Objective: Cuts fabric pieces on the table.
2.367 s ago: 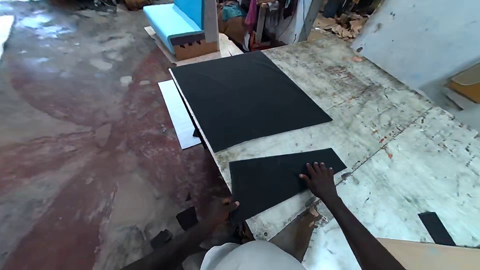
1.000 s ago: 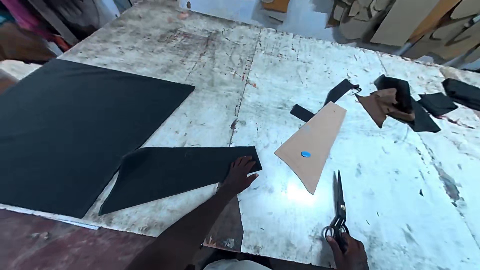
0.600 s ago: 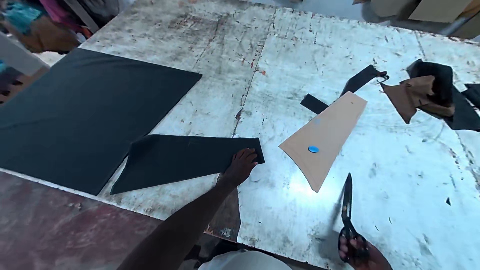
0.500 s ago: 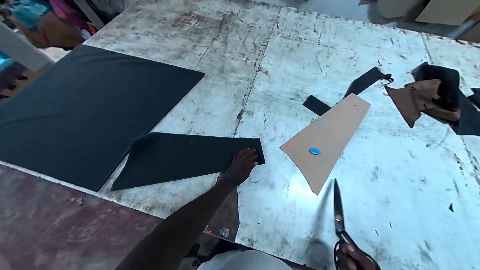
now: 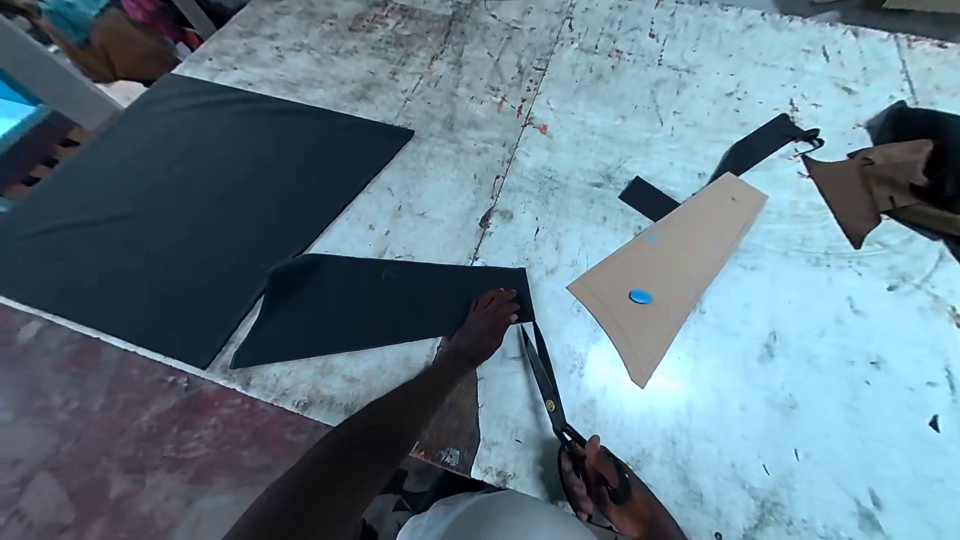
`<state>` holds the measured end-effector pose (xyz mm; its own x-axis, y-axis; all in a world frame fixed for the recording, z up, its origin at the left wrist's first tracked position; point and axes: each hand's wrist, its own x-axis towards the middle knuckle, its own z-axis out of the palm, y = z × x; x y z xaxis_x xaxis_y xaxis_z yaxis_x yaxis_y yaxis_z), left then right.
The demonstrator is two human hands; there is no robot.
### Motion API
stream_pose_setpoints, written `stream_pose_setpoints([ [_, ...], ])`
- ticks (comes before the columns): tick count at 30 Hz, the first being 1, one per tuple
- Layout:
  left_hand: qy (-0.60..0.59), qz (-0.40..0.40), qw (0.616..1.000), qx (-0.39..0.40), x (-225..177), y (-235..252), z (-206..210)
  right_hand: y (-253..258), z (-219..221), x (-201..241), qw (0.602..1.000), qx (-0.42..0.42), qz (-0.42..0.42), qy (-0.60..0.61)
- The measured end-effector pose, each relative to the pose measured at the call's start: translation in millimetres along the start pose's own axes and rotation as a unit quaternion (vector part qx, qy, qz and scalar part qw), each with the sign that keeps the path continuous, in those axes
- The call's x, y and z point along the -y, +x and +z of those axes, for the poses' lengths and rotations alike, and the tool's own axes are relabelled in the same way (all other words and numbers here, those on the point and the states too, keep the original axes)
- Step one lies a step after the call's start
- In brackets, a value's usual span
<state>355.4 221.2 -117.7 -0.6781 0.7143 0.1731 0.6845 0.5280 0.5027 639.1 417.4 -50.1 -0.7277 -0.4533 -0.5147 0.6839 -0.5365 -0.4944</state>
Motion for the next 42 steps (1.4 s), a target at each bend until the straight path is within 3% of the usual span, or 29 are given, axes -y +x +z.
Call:
stream_pose_setpoints([
  [13,0.011,0.003,1.0,0.003,2.5,0.8,2.1,28.4,-1.9,-3.5,0.997,0.019,-0.046,0.066],
  [32,0.052,-0.001,0.999,0.015,-2.9,2.2,-1.5,55.3,25.1,0.6,0.986,-0.035,-0.1,0.126],
  [42,0.096,-0.007,0.995,0.036,-4.4,3.9,0.0,66.4,29.4,15.7,0.994,-0.047,-0.087,0.038],
])
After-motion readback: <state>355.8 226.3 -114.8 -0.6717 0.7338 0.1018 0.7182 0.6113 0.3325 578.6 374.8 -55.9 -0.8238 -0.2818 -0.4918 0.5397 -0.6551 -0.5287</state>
